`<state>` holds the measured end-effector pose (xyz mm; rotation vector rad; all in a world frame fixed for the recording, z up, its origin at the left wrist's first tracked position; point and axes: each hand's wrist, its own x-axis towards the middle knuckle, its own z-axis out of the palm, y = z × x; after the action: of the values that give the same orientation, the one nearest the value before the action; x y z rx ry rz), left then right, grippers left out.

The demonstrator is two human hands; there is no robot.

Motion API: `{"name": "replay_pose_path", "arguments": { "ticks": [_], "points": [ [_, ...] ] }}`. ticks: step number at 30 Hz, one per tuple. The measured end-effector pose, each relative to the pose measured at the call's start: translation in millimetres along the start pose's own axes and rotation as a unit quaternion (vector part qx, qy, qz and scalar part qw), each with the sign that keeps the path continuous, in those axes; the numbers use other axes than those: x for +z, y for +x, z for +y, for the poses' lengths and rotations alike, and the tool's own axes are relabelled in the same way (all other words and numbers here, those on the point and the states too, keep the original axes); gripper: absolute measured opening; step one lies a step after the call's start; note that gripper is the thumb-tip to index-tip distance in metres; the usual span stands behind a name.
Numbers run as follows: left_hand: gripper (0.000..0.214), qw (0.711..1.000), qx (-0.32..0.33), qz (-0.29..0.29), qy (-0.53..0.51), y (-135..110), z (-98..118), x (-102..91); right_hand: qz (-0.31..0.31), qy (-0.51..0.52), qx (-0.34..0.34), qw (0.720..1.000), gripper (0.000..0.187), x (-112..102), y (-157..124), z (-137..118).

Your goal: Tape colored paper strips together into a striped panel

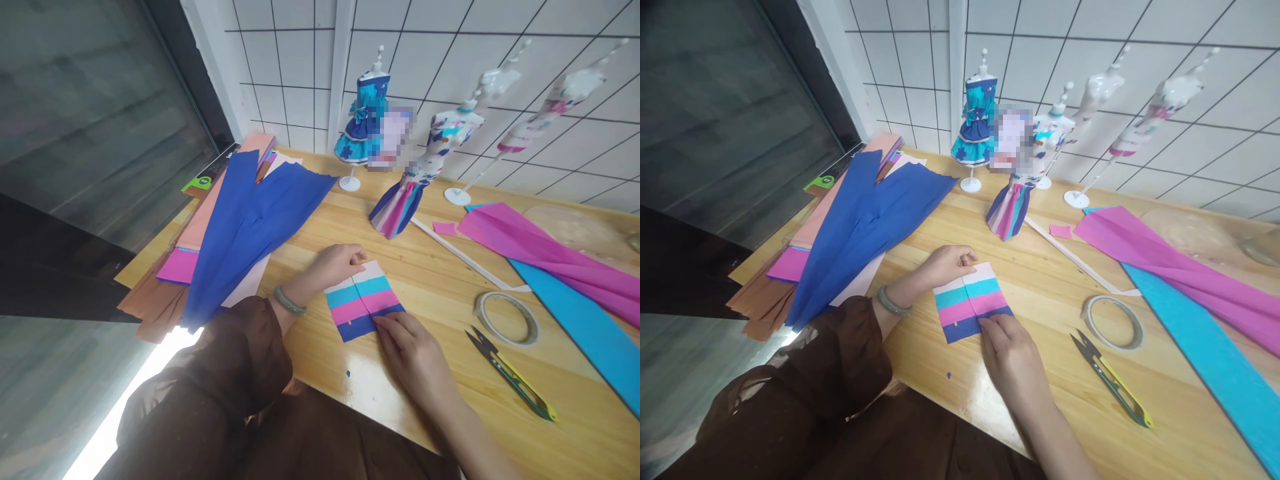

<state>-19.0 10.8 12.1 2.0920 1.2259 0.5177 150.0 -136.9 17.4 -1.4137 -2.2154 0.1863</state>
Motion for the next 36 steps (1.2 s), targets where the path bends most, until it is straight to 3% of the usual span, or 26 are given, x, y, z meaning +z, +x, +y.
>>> {"name": "replay_pose_path", "arguments": {
  "ticks": [30,36],
  "points": [
    [0.019,0.999,0.011,0.017,0.035,-2.3,3.1,0.3,0.032,0.017,-0.015,0.999,0.018,6.1,-4.0,5.6],
    [0.017,0.999,0.007,0.013,0.031,-3.6,6.9,-2.6,0.039,0.029,-0.007,0.999,0.027,5.8,-6.4,7.7]
  ]
}}
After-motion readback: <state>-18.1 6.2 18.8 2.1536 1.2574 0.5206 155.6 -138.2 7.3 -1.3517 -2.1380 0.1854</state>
